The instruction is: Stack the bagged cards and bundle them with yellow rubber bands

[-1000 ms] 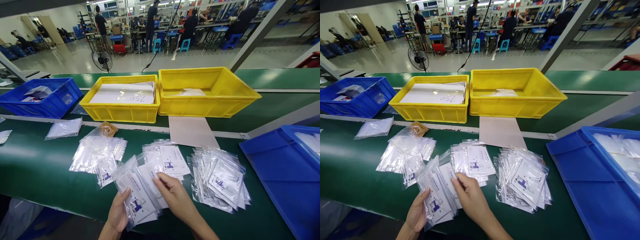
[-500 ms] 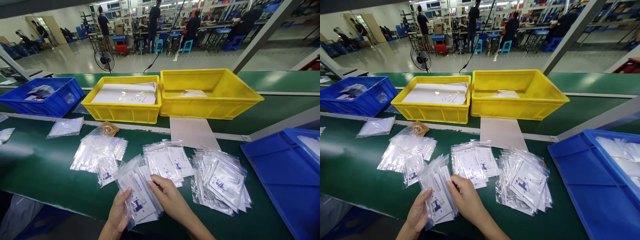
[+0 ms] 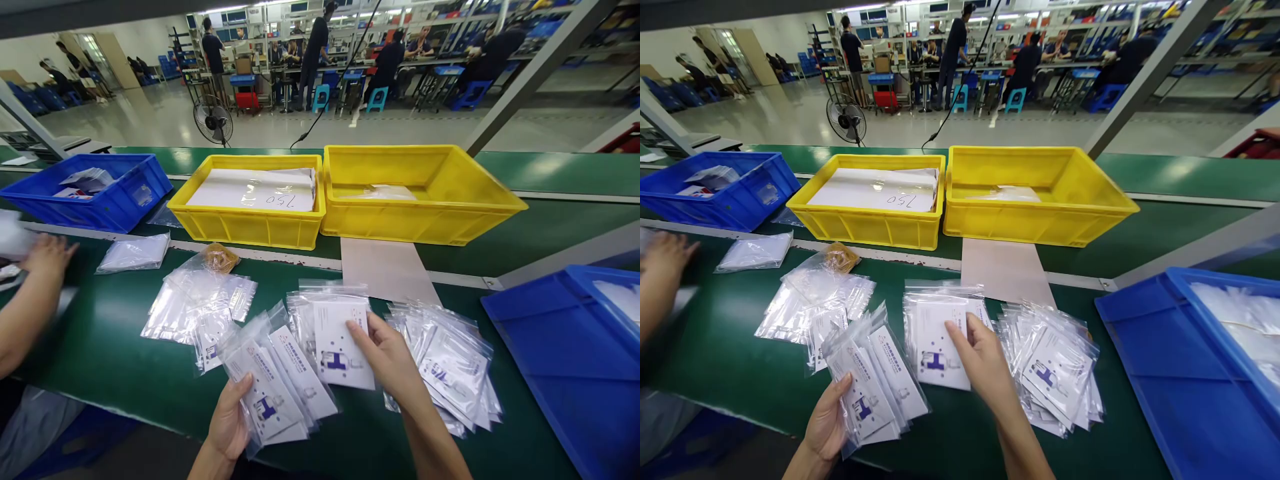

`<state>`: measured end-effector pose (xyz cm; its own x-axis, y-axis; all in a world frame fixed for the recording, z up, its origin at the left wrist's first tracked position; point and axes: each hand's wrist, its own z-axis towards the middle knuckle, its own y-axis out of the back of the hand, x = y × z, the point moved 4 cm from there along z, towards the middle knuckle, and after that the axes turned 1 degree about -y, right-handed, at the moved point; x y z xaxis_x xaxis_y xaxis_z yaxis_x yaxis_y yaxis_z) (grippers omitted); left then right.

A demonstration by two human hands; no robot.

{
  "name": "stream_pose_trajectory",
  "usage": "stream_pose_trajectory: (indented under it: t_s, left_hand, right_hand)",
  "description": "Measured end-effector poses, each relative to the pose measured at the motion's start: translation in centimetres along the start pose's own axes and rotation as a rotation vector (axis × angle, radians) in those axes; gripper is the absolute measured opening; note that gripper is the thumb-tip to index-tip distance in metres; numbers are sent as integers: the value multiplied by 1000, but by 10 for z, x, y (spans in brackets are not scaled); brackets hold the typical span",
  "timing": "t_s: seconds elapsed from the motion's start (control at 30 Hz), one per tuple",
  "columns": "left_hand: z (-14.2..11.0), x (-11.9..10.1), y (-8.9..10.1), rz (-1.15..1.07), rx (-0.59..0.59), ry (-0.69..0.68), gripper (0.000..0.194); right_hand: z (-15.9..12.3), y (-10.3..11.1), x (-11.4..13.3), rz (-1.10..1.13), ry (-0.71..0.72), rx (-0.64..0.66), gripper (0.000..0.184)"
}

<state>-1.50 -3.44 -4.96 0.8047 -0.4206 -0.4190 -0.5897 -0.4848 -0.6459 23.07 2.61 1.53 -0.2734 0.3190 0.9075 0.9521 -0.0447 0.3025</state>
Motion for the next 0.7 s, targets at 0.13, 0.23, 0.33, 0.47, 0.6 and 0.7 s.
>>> stream_pose_trajectory:
  t_s: [0.13,0.23,0.33,0.47,0.6,0.7]
  left_hand:
    - [-1,-1,0,55,0,-25,67]
    - [-1,2,-4,68,61,-9,63]
    - [-1,1,-5,56,50,0,56]
    - [0,-2,-3,8,-60,-6,49]
    - [1,-3,-6,13,-84,-7,43]
    - [2,1,-11,46,-26,1,43]
  right_hand:
    - [-8,-12,5,-168,105,-132,70]
    - [-28,-45,11,-54,138,265,41]
    - [-37,-47,20,-18,212,331,42]
    - [-21,-17,12,79,90,185,38]
    - [-12,0,5,-118,115,-175,63]
    - [-22,-28,9,-204,219,-13,52]
